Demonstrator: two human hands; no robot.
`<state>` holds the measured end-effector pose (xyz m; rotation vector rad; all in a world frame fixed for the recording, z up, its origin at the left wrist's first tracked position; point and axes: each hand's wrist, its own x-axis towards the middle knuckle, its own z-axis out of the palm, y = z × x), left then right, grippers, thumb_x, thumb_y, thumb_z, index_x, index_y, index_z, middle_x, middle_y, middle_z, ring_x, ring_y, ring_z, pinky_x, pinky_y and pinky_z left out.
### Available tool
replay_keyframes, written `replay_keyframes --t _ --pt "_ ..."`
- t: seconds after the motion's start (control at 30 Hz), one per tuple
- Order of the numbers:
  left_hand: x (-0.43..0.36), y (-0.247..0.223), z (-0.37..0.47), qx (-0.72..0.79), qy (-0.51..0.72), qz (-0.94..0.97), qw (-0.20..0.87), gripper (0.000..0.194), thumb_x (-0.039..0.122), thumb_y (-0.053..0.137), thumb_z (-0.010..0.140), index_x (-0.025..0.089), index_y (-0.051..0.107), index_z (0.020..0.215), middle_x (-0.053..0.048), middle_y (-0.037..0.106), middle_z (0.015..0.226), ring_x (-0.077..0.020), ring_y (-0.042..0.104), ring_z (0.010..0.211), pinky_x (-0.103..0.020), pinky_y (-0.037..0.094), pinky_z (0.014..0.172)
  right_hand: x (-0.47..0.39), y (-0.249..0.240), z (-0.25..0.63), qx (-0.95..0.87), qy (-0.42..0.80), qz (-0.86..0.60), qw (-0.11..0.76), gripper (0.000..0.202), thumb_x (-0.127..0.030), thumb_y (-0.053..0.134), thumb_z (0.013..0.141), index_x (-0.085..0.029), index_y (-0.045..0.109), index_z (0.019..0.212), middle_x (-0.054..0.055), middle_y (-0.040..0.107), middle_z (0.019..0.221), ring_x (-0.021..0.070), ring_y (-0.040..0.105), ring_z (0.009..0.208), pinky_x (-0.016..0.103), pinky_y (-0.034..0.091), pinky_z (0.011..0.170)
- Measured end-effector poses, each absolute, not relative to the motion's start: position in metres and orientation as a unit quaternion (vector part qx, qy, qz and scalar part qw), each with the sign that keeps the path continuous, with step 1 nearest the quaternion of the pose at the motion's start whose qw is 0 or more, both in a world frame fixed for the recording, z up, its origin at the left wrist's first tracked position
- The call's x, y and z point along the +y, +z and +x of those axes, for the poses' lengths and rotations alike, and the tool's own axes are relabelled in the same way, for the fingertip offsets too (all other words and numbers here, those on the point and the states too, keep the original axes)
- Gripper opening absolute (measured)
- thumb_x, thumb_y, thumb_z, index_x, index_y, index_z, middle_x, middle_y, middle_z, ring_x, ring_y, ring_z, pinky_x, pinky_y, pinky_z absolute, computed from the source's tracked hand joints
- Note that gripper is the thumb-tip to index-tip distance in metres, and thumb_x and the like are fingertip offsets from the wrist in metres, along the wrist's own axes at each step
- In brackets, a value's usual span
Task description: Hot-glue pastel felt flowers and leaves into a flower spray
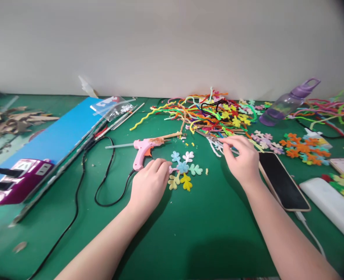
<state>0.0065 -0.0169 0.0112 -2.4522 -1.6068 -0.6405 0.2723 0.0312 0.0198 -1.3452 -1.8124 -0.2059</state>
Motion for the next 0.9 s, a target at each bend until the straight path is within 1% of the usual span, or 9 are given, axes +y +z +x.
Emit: replay_keyframes --t 0.13,0.23,0.33,0.43,0.5,0.6,0.7,0.8,0.9 --pt "-0.018 0.013 0.007 -0.528 -0.227 -0.815 0.073 0.018 0.022 0.044 0.093 0.019 0.062 0.096 -0.002 0.070 0.090 -0.0157 0.064 0.079 -0.026 0.043 0.059 0.031 0.027 0.263 -0.743 -0.083 -0.521 0.411 0.016 -0.018 0.055 0.084 -0.022 0.067 0.093 0.006 0.067 0.092 0.0221 0.062 0.089 0.039 0.046 0.085" --pt "-0.020 0.016 0.009 -0.541 -0.220 -0.808 0.081 0.020 0.024 0.043 0.093 0.020 0.063 0.091 0.000 0.069 0.078 -0.0144 0.063 0.067 -0.026 0.039 0.054 0.035 0.034 0.257 -0.770 -0.080 -0.499 0.389 0.014 -0.020 0.055 0.086 -0.023 0.067 0.093 0.005 0.068 0.092 0.0212 0.062 0.089 0.039 0.044 0.084" --pt "-0.022 0.017 0.010 -0.554 -0.207 -0.802 0.087 0.024 0.027 0.043 0.092 0.020 0.062 0.078 0.001 0.066 0.065 -0.0134 0.060 0.055 -0.026 0.033 0.049 0.048 0.041 0.253 -0.803 -0.071 -0.476 0.352 0.011 -0.024 0.057 0.087 -0.023 0.067 0.089 0.003 0.069 0.090 0.0203 0.061 0.086 0.039 0.041 0.084" --pt "-0.021 0.021 0.006 -0.570 -0.187 -0.795 0.093 0.034 0.032 0.043 0.092 0.020 0.057 0.064 0.000 0.062 0.056 -0.0144 0.059 0.052 -0.026 0.028 0.047 0.072 0.045 0.249 -0.840 -0.052 -0.453 0.294 0.009 -0.026 0.060 0.085 -0.023 0.069 0.088 0.002 0.070 0.091 0.0212 0.059 0.089 0.039 0.039 0.082" --pt "-0.017 0.025 0.000 -0.604 -0.177 -0.771 0.094 0.037 0.036 0.041 0.092 0.020 0.055 0.062 -0.001 0.063 0.057 -0.0161 0.059 0.053 -0.026 0.026 0.047 0.093 0.046 0.246 -0.861 -0.054 -0.437 0.252 0.009 -0.026 0.061 0.085 -0.024 0.070 0.086 0.002 0.070 0.093 0.0224 0.057 0.093 0.041 0.037 0.084" --pt "-0.007 0.034 -0.014 -0.696 -0.157 -0.696 0.082 0.032 0.038 0.039 0.092 0.021 0.059 0.073 -0.002 0.068 0.068 -0.0189 0.061 0.055 -0.025 0.024 0.045 0.123 0.047 0.240 -0.883 -0.046 -0.422 0.199 0.009 -0.028 0.064 0.083 -0.025 0.072 0.088 0.004 0.069 0.095 0.0231 0.055 0.094 0.040 0.036 0.082" --pt "0.001 0.043 -0.026 -0.742 -0.100 -0.662 0.046 0.032 0.041 0.039 0.091 0.022 0.061 0.077 -0.004 0.070 0.071 -0.0217 0.062 0.055 -0.025 0.023 0.045 0.145 0.046 0.230 -0.905 -0.032 -0.405 0.126 0.010 -0.026 0.064 0.083 -0.026 0.072 0.089 0.003 0.070 0.102 0.0236 0.053 0.100 0.041 0.034 0.084" --pt "0.006 0.049 -0.033 -0.758 -0.060 -0.649 -0.002 0.037 0.044 0.037 0.091 0.023 0.063 0.075 -0.006 0.072 0.075 -0.0243 0.063 0.059 -0.025 0.026 0.046 0.156 0.045 0.216 -0.911 -0.023 -0.398 0.101 0.010 -0.023 0.064 0.083 -0.026 0.073 0.086 0.002 0.072 0.098 0.0226 0.055 0.098 0.040 0.033 0.084" --pt "0.008 0.052 -0.037 -0.767 -0.039 -0.639 -0.038 0.041 0.052 0.036 0.089 0.025 0.065 0.077 -0.007 0.073 0.078 -0.0276 0.065 0.064 -0.027 0.032 0.048 0.161 0.045 0.203 -0.918 -0.013 -0.387 0.080 0.008 -0.027 0.068 0.080 -0.026 0.074 0.086 0.003 0.072 0.096 0.0218 0.057 0.097 0.039 0.033 0.083"
